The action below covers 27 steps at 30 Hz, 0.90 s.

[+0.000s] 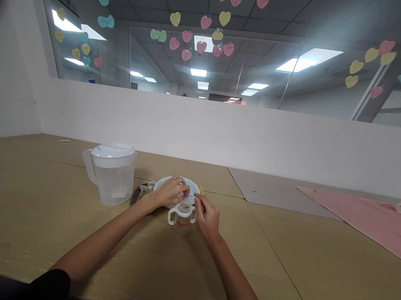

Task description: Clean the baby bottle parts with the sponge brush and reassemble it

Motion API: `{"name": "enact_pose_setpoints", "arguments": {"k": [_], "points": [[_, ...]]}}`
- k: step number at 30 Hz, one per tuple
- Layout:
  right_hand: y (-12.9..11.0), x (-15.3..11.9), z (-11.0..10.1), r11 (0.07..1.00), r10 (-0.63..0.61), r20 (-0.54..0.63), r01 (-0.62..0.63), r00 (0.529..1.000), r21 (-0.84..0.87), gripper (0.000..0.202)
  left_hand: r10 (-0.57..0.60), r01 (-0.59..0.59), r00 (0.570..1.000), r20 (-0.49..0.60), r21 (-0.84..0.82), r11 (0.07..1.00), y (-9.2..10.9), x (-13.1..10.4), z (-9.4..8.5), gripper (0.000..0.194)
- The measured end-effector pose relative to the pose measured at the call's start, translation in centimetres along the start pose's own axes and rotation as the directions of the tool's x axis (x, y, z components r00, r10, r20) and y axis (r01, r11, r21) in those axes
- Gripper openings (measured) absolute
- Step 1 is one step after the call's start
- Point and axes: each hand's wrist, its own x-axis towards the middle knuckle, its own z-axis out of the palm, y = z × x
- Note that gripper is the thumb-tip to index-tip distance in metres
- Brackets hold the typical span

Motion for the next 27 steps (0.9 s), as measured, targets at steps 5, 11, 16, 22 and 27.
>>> {"name": "enact_pose_setpoints", "arguments": {"k": [5,11,16,22,27], "points": [[-0.4,-0.2,0.3,0.999,-0.042,0.01,0.042,0.999,-0.019,0.036,0.006,-0.007,1.0,0.026,0.026,1.0,-0.3,-0.1,0.4,0.015],[-0.4,-0.4,0.7,0.975,-0.202,-0.051,0.196,0.978,-0.103,0.029,-0.04,0.041,0.998,0.051,-0.026,0.999,-0.9,-0.2,0.0,0.017],[0.0,-0.6,0.9,0.891,-0.384,-0.01,0.368,0.923,-0.266,0.028,-0.343,0.35,0.924,0.167,-0.013,0.937,-3.5,-1.2,-1.7,0.025],[0.4,-0.6,1.2,0.819,-0.486,0.014,0.462,0.874,-0.34,0.027,-0.559,0.562,0.72,0.412,0.126,0.817,-7.2,-3.1,-1.4,0.018],[0.4,-0.6,1.2,0.794,-0.503,0.04,0.481,0.863,-0.373,0.026,-0.615,0.617,0.658,0.433,0.157,0.771,-8.7,-4.2,-0.5,0.015]]}}
